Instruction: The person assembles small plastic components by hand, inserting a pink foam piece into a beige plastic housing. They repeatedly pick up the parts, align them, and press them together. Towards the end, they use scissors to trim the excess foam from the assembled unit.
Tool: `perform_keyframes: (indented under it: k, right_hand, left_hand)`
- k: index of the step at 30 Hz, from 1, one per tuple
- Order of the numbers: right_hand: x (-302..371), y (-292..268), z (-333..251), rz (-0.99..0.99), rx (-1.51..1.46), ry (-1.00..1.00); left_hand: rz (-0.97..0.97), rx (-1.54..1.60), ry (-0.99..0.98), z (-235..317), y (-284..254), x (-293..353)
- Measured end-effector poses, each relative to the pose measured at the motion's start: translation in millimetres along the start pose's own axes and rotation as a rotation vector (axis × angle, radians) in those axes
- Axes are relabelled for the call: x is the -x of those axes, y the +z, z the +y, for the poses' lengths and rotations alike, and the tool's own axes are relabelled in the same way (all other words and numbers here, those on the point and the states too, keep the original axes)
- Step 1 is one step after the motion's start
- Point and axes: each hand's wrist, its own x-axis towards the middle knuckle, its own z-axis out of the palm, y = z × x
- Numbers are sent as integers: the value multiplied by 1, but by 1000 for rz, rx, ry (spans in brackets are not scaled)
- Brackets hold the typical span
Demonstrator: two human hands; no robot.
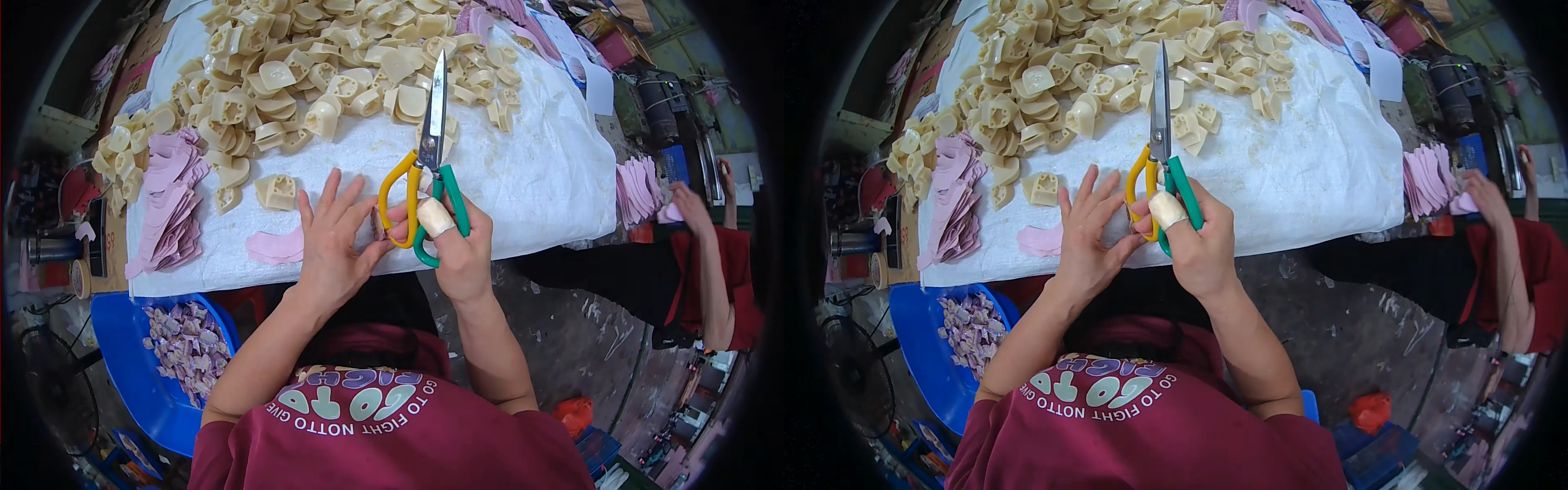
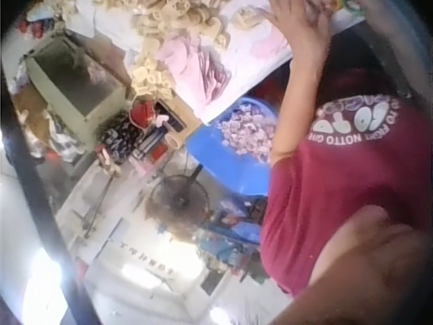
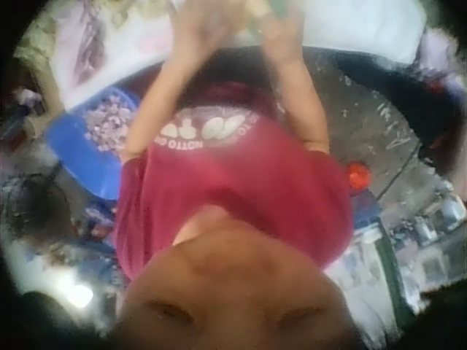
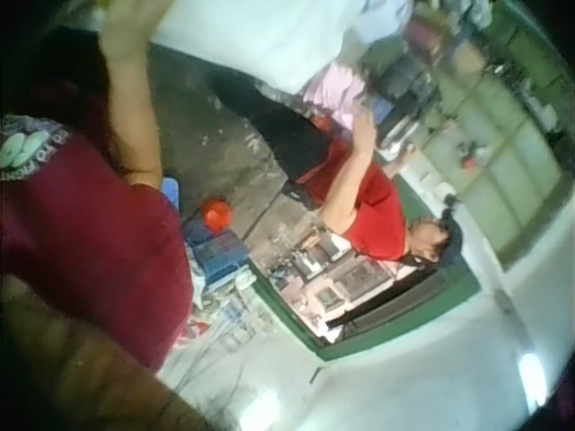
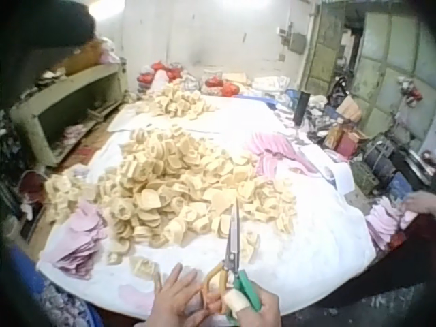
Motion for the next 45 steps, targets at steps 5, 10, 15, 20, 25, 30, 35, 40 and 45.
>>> perform_keyframes:
  k: [5, 10, 15, 20, 25, 30, 35, 40, 45]
  right_hand:
    - [1, 2, -2, 27, 42, 24]
    - [29, 6, -10, 184, 119, -383]
    - [19, 10, 17, 111, 292, -272]
    - [21, 2, -10, 226, 46, -276]
    - [14, 1, 17, 69, 269, -173]
    - [1, -12, -10, 145, -161, -260]
    - [5, 2, 10, 77, 88, -4]
    - [6, -19, -16, 133, 279, -99]
    - [19, -49, -14, 71, 1235, -417]
  left_hand:
    - [10, 69, -23, -12, 5, 3]
    - [53, 43, 21, -14, 8, 4]
    - [25, 49, 40, -15, 9, 3]
    - [34, 58, 14, -13, 7, 3]
    - [39, 43, 26, -11, 7, 0]
    - [25, 66, 11, -12, 6, 3]
    - [47, 91, 29, -13, 7, 2]
    - [102, 213, -5, -17, 3, 6]
    - [136, 650, -195, -8, -18, 7]
